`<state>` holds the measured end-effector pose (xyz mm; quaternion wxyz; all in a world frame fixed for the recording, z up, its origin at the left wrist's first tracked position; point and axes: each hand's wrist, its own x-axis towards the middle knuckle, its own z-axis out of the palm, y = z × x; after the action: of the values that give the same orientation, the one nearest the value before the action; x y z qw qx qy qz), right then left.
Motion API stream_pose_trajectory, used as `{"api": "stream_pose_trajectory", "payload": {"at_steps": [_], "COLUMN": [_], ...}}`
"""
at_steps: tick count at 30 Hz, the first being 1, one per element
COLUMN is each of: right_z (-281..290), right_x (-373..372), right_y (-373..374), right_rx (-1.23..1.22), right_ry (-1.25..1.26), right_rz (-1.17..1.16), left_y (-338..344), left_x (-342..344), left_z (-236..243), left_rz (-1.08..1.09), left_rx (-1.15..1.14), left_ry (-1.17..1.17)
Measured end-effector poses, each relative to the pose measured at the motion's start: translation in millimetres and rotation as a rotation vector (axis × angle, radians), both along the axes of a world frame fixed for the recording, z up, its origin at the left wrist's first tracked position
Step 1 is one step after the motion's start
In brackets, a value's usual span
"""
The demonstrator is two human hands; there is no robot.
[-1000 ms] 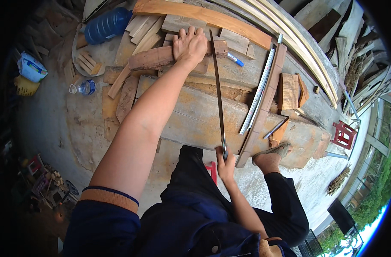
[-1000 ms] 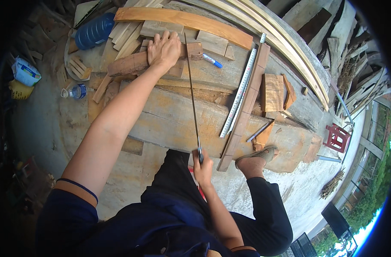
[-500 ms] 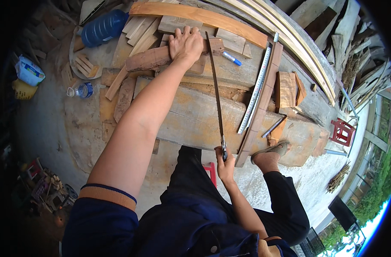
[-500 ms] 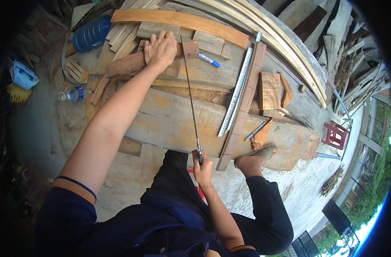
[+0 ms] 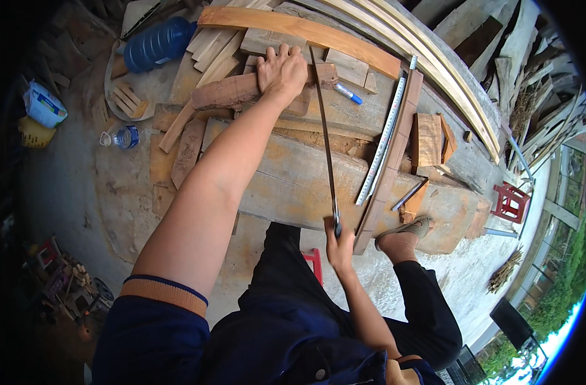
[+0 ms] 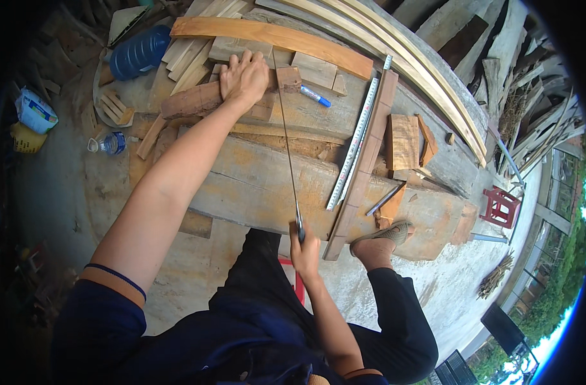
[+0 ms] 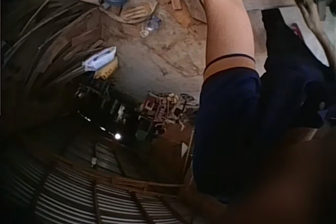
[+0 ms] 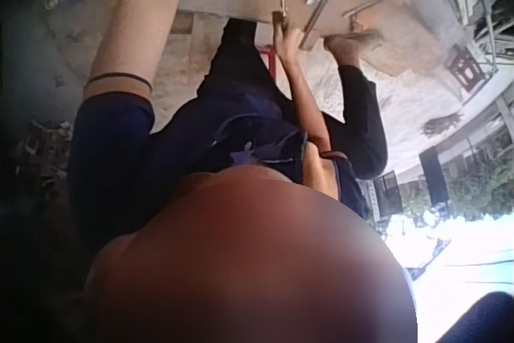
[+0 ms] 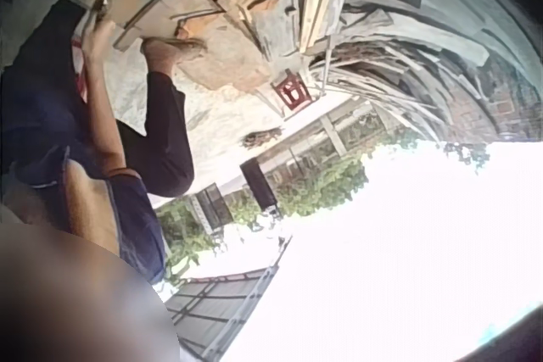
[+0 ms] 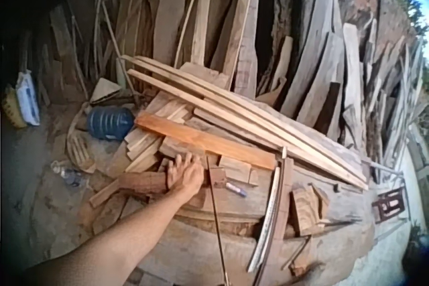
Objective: The person saws a piece of curved wood at a woodworking station with a hand saw.
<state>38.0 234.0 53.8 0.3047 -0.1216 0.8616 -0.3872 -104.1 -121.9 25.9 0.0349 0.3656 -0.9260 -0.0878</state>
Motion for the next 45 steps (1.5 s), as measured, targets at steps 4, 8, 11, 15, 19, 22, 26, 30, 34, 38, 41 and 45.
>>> {"api": "stream_pose_trajectory", "payload": {"at_steps": [4, 8, 11, 15, 19, 22, 26, 30, 34, 38, 41, 45], "right_z": [0, -21, -32, -17, 0, -2, -10, -20, 8, 7, -14, -5], "right_x": [-2, -110, -108, -20, 20, -41, -133, -75, 1, -27, -113, -120], "right_y": [-7, -118, -124, -32, 18, -53, -146, -85, -4, -31, -109, -123], "right_rx": [-0.053, -0.139, -0.187, -0.132, -0.069, -0.078, -0.183, -0.158, -0.062, -0.056, -0.155, -0.116], "right_ry": [-0.032, -0.048, -0.041, 0.035, -0.062, 0.031, -0.069, -0.018, -0.038, 0.0, -0.055, 0.113], "right_rz": [-0.015, -0.005, -0.026, -0.031, -0.022, 0.015, -0.031, -0.006, -0.047, 0.008, 0.012, 0.065], "left_y": [-3, 6, 4, 2, -1, 1, 9, 3, 3, 0, 8, 5], "left_x": [2, -11, -11, -3, 1, -2, -15, -8, -3, -2, -14, -12], "left_z": [-6, -6, -4, -5, -1, -9, -6, -5, -5, -6, -8, -4], "left_rz": [-0.01, -0.031, 0.023, -0.016, -0.01, -0.01, -0.015, 0.0, -0.012, -0.019, -0.044, 0.021], "left_rx": [-0.028, -0.011, -0.001, -0.013, 0.001, -0.008, -0.012, -0.016, -0.035, -0.038, -0.052, -0.017], "left_ry": [0.027, 0.033, -0.005, 0.013, 0.021, 0.017, 0.015, 0.007, 0.001, 0.039, 0.023, 0.018]}}
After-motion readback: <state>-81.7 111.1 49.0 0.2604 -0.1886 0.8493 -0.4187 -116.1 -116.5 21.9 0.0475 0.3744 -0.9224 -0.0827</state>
